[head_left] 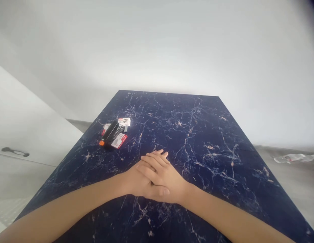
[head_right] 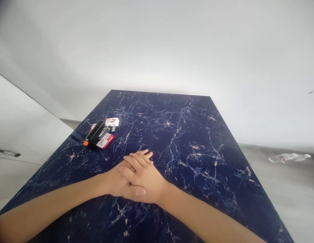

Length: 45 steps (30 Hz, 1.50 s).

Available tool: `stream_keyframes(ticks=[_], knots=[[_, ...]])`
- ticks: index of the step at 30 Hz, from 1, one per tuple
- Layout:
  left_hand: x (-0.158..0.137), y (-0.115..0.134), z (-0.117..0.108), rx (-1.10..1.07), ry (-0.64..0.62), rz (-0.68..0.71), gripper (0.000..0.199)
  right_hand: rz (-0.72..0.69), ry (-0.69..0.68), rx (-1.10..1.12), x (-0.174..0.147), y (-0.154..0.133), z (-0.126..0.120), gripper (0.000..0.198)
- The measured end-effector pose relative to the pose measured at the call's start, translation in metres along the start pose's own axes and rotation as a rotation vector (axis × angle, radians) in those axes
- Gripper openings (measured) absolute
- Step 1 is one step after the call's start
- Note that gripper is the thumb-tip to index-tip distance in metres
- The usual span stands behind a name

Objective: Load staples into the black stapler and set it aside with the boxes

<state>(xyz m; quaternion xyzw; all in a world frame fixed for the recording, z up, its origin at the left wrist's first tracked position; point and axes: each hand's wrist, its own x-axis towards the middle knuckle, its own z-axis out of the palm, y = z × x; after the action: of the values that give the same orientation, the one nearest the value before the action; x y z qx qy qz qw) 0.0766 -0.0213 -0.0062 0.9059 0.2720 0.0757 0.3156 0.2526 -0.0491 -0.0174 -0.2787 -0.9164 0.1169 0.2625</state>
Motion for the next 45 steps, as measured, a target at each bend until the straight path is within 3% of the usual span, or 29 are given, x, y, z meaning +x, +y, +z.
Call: stream_keyframes(ticks=[11,22,26,28,30,33,37,39,42,45], knots=[[-0.001,-0.003,0.003,-0.021,-0.024,-0.042,0.112,-0.007,-0.003,-0.002,-0.001,0.001,0.000,0.059],[-0.001,0.003,-0.003,-0.020,-0.018,-0.028,0.107,-0.002,-0.026,-0.013,0.001,-0.001,-0.003,0.057],[0.004,0.008,-0.014,-0.016,-0.069,-0.019,0.106,0.014,-0.045,-0.009,0.000,-0.001,-0.004,0.061],[0.004,0.013,-0.028,-0.017,-0.116,-0.018,0.096,0.078,-0.035,-0.017,0.000,-0.001,-0.004,0.068],[0.002,0.018,-0.047,-0.026,-0.143,-0.003,0.070,0.172,0.008,-0.031,-0.001,-0.001,-0.004,0.073],[-0.009,0.016,-0.078,0.069,-0.036,0.002,0.035,0.294,0.103,-0.033,0.000,-0.001,-0.004,0.068],[-0.036,-0.010,-0.111,0.423,0.391,-0.206,0.038,0.343,0.116,-0.030,0.002,-0.002,-0.003,0.060],[-0.054,-0.029,-0.120,0.570,0.547,-0.337,0.041,0.344,0.089,-0.048,0.002,-0.003,-0.003,0.057],[-0.084,-0.054,-0.126,0.669,0.584,-0.604,0.046,0.340,0.058,-0.079,0.003,-0.004,-0.003,0.053],[-0.104,-0.068,-0.126,0.589,0.439,-0.785,0.050,0.326,0.051,-0.095,0.003,-0.005,-0.003,0.049]])
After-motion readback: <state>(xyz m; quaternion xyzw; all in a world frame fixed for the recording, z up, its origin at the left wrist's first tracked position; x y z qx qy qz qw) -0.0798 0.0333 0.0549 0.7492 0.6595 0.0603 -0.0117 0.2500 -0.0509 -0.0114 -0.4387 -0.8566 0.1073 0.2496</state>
